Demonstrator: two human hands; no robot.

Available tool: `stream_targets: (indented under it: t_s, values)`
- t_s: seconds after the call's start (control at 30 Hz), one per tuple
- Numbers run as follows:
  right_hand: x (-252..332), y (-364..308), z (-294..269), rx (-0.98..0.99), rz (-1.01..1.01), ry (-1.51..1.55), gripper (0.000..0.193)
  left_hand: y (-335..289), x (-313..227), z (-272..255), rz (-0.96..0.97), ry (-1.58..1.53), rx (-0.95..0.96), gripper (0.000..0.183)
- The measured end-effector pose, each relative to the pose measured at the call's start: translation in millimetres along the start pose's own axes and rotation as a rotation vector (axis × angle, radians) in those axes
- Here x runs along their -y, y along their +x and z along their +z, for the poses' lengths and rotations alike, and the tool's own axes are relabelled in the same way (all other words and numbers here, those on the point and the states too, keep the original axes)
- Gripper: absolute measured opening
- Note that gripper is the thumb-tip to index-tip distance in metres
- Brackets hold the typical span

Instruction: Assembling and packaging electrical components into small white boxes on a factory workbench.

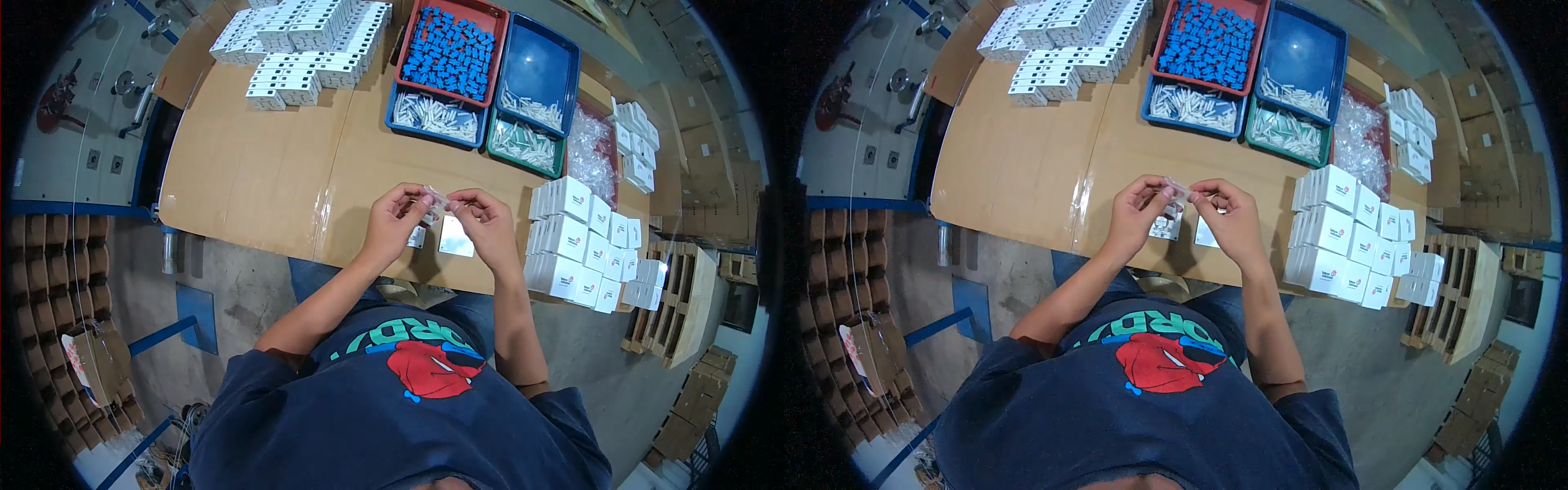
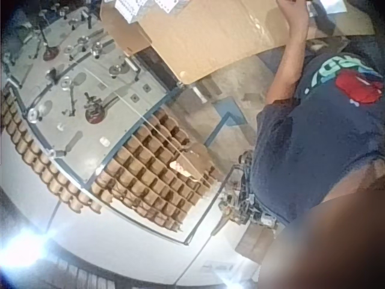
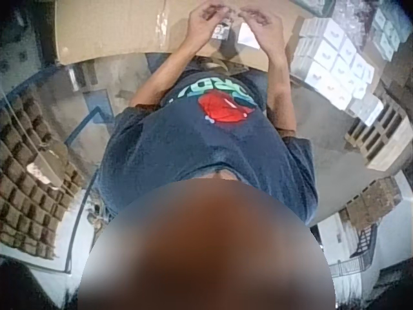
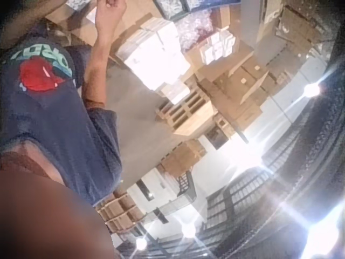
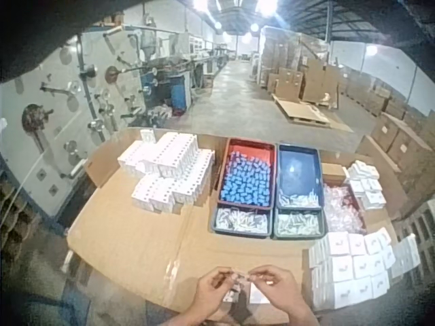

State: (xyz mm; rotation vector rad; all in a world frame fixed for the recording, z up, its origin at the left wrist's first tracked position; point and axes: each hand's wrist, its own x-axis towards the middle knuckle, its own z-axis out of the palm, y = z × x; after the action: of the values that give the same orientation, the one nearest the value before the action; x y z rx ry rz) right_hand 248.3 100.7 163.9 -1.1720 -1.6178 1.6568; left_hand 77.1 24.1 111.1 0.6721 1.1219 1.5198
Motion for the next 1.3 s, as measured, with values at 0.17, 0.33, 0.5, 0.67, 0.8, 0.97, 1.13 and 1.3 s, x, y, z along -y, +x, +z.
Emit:
stream_targets:
  t_s: [0.17,0.33,0.5,0.67,0.8,0.97,1.13,1.3]
  values:
    - [-14.6,4.1,3.4,-0.035,-0.073,-0.007,0.013,-0.5,1.7,0.4,-0.025,0.006,-0.009,0.019]
    - [-13.5,4.6,3.6,-0.039,-0.099,-0.087,0.012,0.2,3.4,-1.2,-0.049,-0.008,-0.009,0.019]
    - [-11.0,4.7,4.8,-0.048,-0.081,-0.122,0.012,-2.4,2.6,2.1,-0.017,0.048,-0.030,0.018]
    - [-19.2,6.8,5.7,-0.059,-0.045,-0.035,0.010,-3.1,8.9,-0.3,-0.005,0.030,-0.017,0.019]
    - [-17.9,5.6,3.6,-0.043,-0.023,-0.024,0.011,-2.5,9.9,-0.4,0.008,0.041,-0.004,0.020]
    - [-20.7,7.2,1.0,-0.039,-0.024,-0.022,0.011,-2.3,6.6,0.6,-0.025,0.051,-0.012,0.021]
    - [-22.7,7.5,0.1,-0.042,-0.032,-0.030,0.011,-0.8,8.6,-1.0,-0.030,0.033,-0.012,0.020]
    - [-23.1,7.3,0.1,-0.033,-0.003,-0.010,0.011,-0.9,7.2,-0.7,-0.035,0.059,-0.015,0.019]
